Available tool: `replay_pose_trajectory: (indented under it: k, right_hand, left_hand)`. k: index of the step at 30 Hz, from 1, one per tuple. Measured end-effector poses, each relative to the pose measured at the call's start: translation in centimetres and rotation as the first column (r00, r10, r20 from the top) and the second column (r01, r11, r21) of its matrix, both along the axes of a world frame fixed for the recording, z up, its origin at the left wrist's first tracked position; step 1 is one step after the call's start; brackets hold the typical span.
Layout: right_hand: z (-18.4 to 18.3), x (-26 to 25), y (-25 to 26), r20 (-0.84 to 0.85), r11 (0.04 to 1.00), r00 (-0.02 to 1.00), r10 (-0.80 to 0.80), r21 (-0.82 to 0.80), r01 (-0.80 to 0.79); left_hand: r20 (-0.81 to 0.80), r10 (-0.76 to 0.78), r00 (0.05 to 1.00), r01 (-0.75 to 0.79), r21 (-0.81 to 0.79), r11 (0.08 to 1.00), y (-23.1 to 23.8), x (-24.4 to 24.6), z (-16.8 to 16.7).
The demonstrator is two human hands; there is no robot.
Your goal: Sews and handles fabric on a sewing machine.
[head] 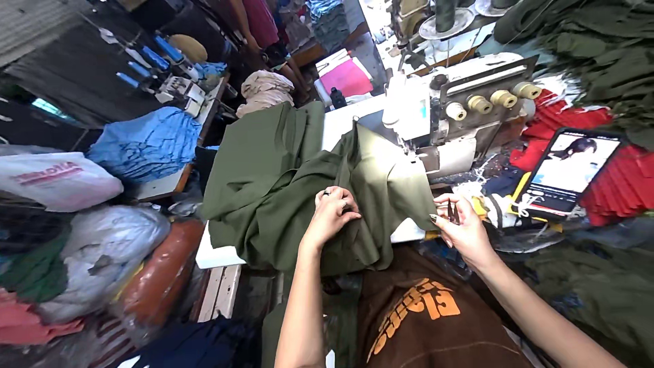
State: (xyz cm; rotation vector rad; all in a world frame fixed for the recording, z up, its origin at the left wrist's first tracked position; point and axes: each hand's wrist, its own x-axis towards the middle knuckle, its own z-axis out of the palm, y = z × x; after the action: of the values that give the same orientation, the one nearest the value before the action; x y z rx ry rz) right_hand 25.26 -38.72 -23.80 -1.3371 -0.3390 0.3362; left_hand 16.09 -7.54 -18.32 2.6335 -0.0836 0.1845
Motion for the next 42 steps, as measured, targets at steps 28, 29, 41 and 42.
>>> replay_pose_trajectory:
  k: [28,29,41,42]
  right_hand:
    - [0.6,1.2,-2.3,-0.522,0.972,0.820,0.237,0.125,-0.201]
    - [0.7,1.2,-2.2,-0.505,0.976,0.835,0.218,0.102,-0.193]
    - [-0.5,0.2,-2.2,-0.473,0.994,0.879,0.053,0.106,-0.003]
    - [-0.4,0.1,-2.3,-0.467,0.995,0.884,0.039,0.100,0.009]
  left_hand:
    - [0.282,-0.115,0.952,0.168,-0.173,0.970,-6.7,12.5,2.8]
    - [0.276,-0.126,0.953,0.179,-0.174,0.968,-6.7,12.5,2.9]
    - [0.229,0.150,0.962,-0.054,-0.379,0.924,-9.3,12.8,2.4]
    - [0.203,0.176,0.963,-0.086,-0.386,0.918,-9.1,12.5,2.4]
